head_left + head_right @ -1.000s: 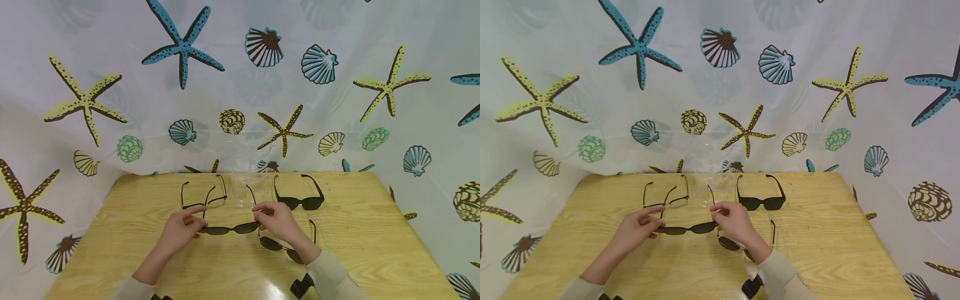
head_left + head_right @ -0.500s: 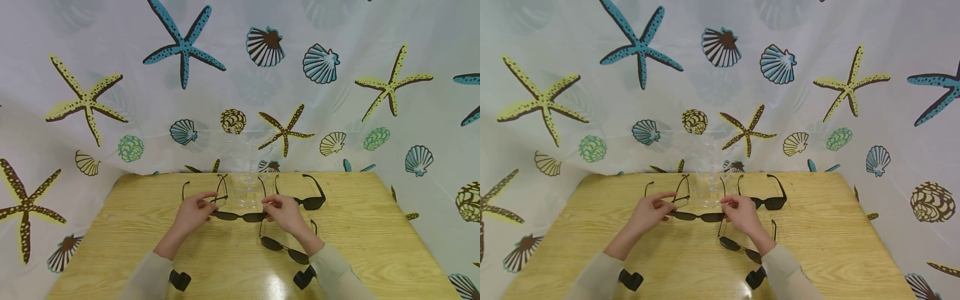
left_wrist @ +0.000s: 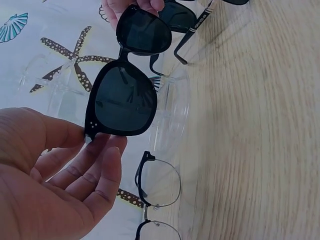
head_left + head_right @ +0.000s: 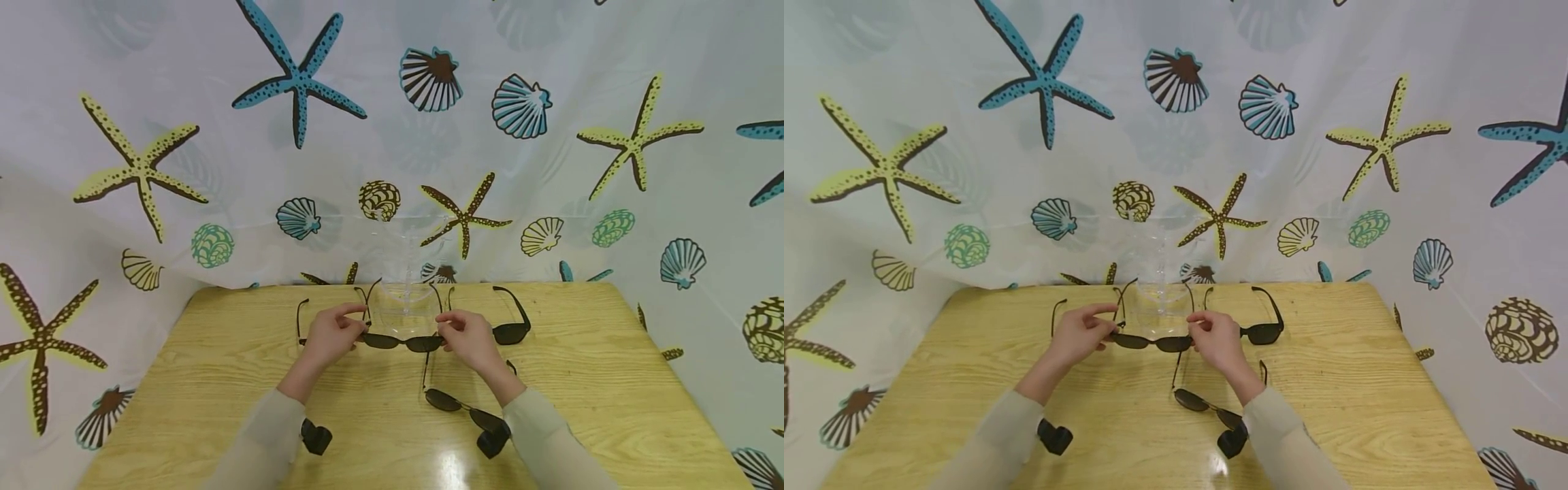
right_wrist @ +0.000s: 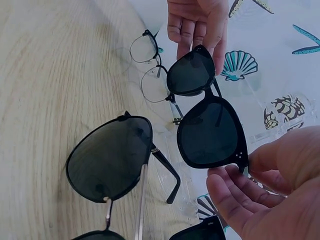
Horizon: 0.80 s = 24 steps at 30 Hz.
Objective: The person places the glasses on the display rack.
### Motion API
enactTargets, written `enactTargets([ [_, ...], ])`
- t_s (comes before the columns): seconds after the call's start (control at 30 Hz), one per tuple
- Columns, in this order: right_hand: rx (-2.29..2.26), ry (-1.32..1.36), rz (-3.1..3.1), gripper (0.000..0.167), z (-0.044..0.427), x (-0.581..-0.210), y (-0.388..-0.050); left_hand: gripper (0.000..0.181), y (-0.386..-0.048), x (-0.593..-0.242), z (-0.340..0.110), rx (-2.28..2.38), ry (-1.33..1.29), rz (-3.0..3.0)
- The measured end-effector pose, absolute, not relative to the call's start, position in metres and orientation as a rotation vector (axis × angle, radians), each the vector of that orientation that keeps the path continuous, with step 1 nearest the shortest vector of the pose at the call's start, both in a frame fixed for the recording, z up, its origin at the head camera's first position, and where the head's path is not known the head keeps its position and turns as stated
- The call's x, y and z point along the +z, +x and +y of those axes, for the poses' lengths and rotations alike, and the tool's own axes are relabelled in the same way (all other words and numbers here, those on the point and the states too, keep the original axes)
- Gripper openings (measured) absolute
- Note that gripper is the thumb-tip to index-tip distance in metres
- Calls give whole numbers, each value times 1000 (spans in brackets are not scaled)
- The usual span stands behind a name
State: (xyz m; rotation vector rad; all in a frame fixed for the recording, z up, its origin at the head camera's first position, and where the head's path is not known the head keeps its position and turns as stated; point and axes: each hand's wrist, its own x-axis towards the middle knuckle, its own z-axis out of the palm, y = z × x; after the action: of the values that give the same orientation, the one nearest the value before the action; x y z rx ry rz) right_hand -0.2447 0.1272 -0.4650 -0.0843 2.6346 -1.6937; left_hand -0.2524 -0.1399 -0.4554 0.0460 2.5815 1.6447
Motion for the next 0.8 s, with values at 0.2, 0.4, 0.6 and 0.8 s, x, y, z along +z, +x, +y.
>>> enactTargets([
  [0.2,-1681,-39,2635,24,126,-465,-253,38,-262,-457,-135,1639,-4,2594],
  [0.4,-1661,2,2646,26,125,-465,-261,38,-271,-459,-131,1637,-54,2600],
  [0.6,-1634,16,2677,28,123,-464,-268,35,-279,-462,-126,1650,-104,2592],
  [0.8,-1635,21,2669,32,121,-466,-274,33,-287,-466,-122,1704,-154,2560],
])
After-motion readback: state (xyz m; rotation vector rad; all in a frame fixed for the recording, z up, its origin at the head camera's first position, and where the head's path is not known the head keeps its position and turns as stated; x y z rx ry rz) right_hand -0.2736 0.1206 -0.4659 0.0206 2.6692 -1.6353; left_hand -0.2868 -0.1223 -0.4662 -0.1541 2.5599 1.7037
